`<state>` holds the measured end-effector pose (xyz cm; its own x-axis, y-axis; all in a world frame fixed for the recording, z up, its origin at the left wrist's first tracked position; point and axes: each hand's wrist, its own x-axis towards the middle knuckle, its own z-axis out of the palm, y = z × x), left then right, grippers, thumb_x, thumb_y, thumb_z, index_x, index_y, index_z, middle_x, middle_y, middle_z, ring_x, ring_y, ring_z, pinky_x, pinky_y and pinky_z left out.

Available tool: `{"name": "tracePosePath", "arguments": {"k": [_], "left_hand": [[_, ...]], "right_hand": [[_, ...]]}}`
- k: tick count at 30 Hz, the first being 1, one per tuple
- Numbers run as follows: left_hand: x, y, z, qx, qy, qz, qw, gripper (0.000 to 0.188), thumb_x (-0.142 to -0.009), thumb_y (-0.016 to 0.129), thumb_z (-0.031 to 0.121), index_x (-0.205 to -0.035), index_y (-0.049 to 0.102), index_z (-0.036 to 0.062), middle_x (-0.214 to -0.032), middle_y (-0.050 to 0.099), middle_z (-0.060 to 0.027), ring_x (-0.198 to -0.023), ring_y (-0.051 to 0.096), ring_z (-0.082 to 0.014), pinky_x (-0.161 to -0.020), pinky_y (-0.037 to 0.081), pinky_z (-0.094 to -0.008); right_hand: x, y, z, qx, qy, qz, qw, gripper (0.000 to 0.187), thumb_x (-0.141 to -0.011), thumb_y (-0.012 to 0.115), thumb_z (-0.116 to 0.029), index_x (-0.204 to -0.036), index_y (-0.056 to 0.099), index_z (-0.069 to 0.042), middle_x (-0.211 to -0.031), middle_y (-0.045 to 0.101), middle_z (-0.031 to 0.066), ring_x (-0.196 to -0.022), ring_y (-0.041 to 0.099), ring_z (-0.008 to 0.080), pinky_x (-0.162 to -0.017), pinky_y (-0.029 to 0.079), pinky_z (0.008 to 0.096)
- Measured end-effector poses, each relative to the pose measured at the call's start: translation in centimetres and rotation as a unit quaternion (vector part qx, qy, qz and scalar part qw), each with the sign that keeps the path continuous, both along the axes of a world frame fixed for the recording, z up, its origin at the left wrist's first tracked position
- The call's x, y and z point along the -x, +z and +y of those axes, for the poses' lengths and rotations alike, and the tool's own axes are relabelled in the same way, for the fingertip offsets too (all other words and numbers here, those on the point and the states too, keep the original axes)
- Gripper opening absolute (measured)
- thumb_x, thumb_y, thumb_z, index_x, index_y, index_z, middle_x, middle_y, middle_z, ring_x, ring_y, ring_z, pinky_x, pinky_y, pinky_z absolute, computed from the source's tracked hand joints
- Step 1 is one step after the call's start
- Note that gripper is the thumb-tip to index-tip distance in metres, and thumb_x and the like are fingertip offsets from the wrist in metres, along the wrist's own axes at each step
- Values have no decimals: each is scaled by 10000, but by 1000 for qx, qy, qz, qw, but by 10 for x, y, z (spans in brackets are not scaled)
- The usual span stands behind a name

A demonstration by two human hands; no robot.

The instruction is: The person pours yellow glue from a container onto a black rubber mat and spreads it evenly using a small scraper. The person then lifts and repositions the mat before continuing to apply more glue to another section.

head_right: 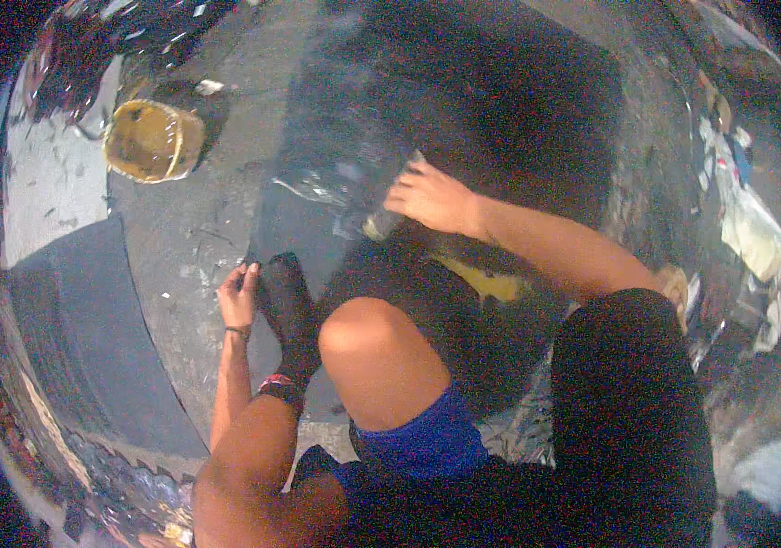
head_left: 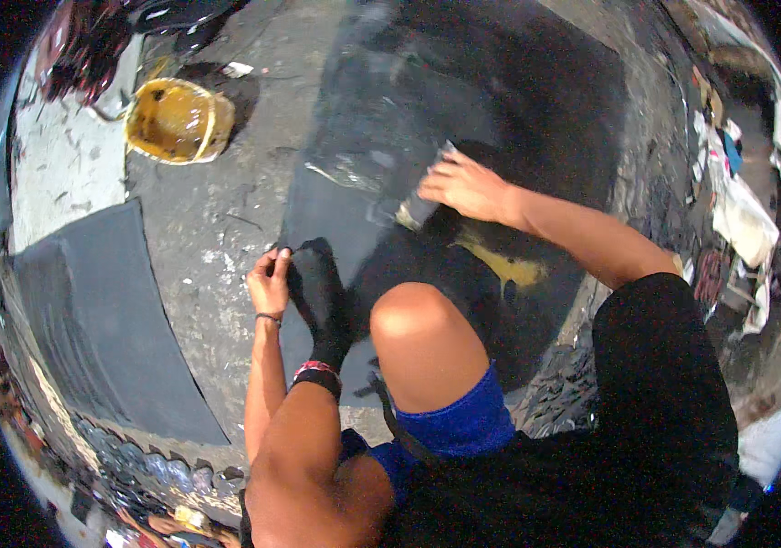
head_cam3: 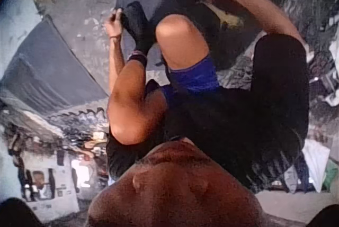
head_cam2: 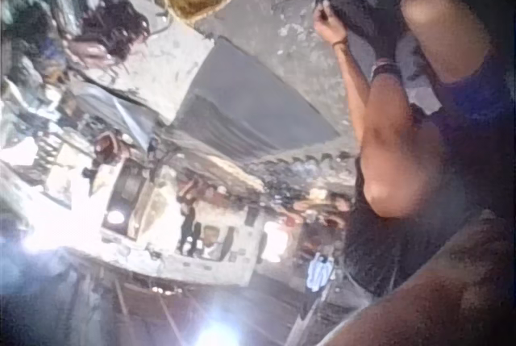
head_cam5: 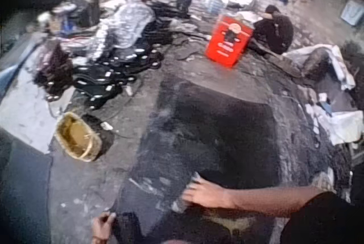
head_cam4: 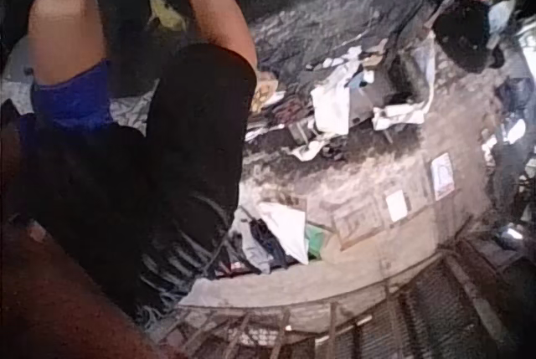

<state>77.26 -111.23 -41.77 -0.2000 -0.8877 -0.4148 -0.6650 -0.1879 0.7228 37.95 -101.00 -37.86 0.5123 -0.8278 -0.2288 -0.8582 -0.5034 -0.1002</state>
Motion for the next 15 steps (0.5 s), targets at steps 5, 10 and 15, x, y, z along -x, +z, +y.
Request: {"name": "tracePosePath", "arguments": {"k": [5,10,15], "left_hand": [[-21,-26,-2,-84,55,75,992,292,-890,702,248,-940,683,-39,-788,647,-6,-742,546,-82,-694,465,-258],[-10,-14,-1,-2,6,40,999,280,-895,697,265,-879,669,-13,-779,627,9,-731,518,-71,-667,436,-243],[-4,-14,-2,-73,19,73,995,254,-895,698,265,-853,655,19,-770,628,7,-694,524,-70,-642,447,-237]], "right_hand": [[21,22,174,-89,-141,-17,986,386,-853,611,-254,-1226,564,-167,-1237,583,18,-1220,507,229,-1082,330,487],[31,42,273,-118,-387,-46,914,474,-799,593,-37,-1263,568,-133,-1263,585,48,-1190,533,278,-1055,378,459],[-70,32,337,5,-548,27,836,496,-835,564,-30,-1323,530,-112,-1261,534,166,-1162,522,352,-1047,384,454]]}}
